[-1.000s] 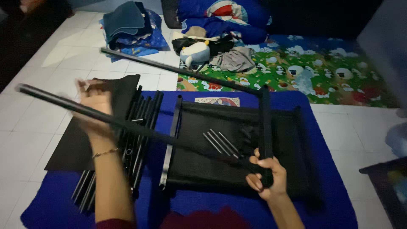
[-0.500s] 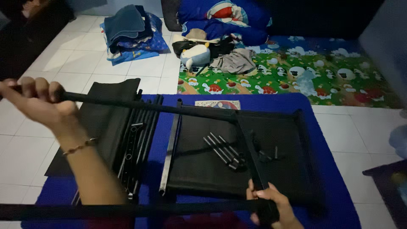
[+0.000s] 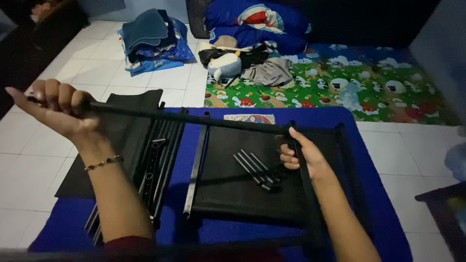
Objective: The person assembles a piece of furniture by inserting metal rods into a black fabric frame and securing them with connectors. They handle multiple rods and connectors, aligning and inserting them into the frame.
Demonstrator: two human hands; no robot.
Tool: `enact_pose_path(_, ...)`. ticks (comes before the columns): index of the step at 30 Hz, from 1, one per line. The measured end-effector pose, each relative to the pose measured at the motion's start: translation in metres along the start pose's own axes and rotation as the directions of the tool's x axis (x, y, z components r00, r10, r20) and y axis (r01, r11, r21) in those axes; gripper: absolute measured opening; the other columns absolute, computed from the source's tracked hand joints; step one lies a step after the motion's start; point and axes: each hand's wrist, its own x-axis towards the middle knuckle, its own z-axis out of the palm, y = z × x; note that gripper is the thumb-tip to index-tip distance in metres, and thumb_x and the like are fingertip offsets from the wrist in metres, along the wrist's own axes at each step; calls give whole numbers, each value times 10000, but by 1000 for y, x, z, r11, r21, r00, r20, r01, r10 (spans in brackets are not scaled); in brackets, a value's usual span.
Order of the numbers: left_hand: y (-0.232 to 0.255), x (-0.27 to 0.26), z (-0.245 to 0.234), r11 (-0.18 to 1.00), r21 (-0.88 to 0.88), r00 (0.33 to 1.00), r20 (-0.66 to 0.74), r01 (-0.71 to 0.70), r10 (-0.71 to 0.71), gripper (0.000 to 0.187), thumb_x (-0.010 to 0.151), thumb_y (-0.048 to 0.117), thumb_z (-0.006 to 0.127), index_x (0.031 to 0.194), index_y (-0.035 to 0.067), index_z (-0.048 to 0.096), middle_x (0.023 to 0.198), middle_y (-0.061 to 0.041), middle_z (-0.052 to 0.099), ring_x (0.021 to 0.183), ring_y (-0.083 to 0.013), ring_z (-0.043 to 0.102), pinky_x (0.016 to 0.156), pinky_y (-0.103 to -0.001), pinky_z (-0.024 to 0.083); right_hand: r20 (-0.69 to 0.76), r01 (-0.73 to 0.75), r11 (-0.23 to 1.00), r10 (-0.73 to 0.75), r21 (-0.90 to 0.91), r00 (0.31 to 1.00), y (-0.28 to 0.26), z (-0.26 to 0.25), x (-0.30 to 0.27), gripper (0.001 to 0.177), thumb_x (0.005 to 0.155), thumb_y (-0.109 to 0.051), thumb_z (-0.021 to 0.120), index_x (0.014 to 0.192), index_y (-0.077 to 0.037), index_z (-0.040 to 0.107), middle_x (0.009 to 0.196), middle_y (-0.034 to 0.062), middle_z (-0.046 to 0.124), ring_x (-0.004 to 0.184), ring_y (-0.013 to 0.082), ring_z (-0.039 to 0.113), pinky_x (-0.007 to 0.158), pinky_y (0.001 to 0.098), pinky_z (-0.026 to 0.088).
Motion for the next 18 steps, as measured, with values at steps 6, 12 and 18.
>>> enact_pose_path(6,-14,0,-5,979,181,981,-154,-90,119,448,1100,508,568,881,133,462,648,30,289,504,-75,230,441,-248,210,-369,-26,983,-43,-181,928,5,26,0,385,974,-476,557,862,-110,514,534,-22,359,403,79,337,336,239,256)
enact_pose_path(12,-31,6,-9,962,265,883,-464,64,69,400,1069,482,467,873,134,456,651,38,296,498,-79,248,445,-269,223,-445,62,907,-263,-417,856,21,49,-20,422,1022,-480,524,908,-75,488,572,-23,409,427,97,381,360,276,290)
enact_pose_path(18,-64,-6,-35,952,220,740,-673,214,-11,366,1047,446,338,847,144,392,643,45,306,483,-97,292,408,-266,224,-533,98,879,-368,-467,762,20,52,-28,407,998,-462,531,895,-70,491,559,-3,419,407,122,403,355,301,306)
